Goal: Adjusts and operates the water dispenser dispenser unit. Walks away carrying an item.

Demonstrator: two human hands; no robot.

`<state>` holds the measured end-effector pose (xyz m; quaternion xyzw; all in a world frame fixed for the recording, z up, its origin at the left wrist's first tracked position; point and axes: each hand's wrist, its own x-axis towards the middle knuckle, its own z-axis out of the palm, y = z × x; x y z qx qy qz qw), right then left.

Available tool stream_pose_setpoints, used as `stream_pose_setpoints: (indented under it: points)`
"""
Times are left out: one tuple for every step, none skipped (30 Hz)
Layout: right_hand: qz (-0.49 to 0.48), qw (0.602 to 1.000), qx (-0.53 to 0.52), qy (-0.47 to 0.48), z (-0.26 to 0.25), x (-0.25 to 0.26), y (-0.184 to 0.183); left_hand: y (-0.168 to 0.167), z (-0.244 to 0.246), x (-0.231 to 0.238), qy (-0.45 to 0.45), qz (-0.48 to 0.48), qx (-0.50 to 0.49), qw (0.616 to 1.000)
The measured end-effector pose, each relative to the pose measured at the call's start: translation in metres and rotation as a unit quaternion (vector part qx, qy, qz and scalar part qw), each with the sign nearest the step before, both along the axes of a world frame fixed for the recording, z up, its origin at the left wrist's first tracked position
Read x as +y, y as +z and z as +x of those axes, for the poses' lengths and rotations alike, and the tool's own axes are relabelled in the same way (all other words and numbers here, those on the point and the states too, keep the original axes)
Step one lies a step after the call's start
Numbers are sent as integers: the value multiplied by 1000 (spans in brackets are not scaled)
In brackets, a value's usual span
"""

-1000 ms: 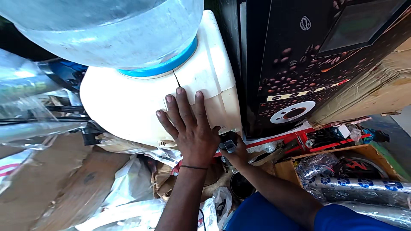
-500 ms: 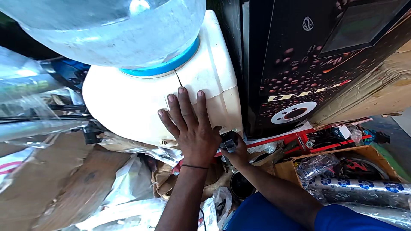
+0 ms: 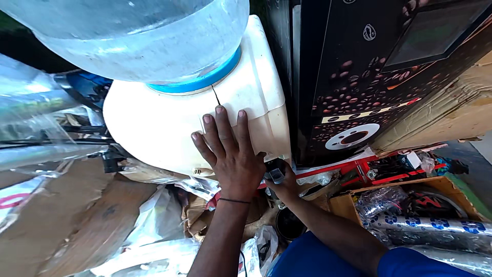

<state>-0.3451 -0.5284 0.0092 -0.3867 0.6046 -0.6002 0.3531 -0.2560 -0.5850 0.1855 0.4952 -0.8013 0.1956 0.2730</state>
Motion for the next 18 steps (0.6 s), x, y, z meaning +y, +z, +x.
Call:
stream_pose_setpoints:
  points:
    - [-2, 1000, 1, 0, 0, 0, -1, 0, 0, 0, 0, 0, 1, 1000]
    - [-6, 1000, 1, -1, 0, 0, -2, 0, 0, 0, 1, 1, 2, 1000]
    - [-8, 1000, -1, -1, 0, 0, -2, 0, 0, 0, 2, 2, 2, 1000]
    - [-8, 1000, -4, -1, 0, 0, -2, 0, 0, 0, 2, 3, 2, 1000]
    - [-7, 1000, -6, -1, 0, 0, -2, 0, 0, 0, 2, 2, 3, 1000]
    - [-6, 1000, -7, -1, 0, 0, -2, 0, 0, 0, 1, 2, 3, 1000]
    - [-7, 1000, -6, -2, 0, 0, -2, 0, 0, 0, 1, 2, 2, 1000]
    - [-9, 1000, -5, -2, 0, 0, -3, -1, 0, 0, 0, 1, 2, 1000]
    - [-10, 1000, -4, -2, 0, 0, -3, -1, 0, 0, 1, 1, 1, 1000]
    - [-10, 1000, -2, -2, 0, 0, -4, -1, 0, 0, 2, 2, 1, 1000]
    - [-9, 1000, -2, -3, 0, 0, -4, -1, 0, 0, 2, 3, 1, 1000]
    - [-7, 1000, -1, -3, 0, -1, -4, -1, 0, 0, 2, 2, 2, 1000]
    - [-6, 1000, -1, -2, 0, -1, -4, -1, 0, -1, 2, 2, 2, 1000]
    - [-6, 1000, 0, -2, 0, -1, -4, -1, 0, 0, 3, 2, 1, 1000]
    - [-4, 1000, 3, -2, 0, -1, -4, 0, 0, 0, 3, 2, 0, 1000]
    - [-3, 1000, 7, -3, 0, -1, -5, 0, 0, 0, 3, 2, 0, 1000]
    - [-3, 1000, 11, -4, 0, -1, -5, 0, 0, 0, 3, 1, 0, 1000]
    - [-2, 1000, 13, -5, 0, -2, -6, 0, 0, -1, 3, 1, 0, 1000]
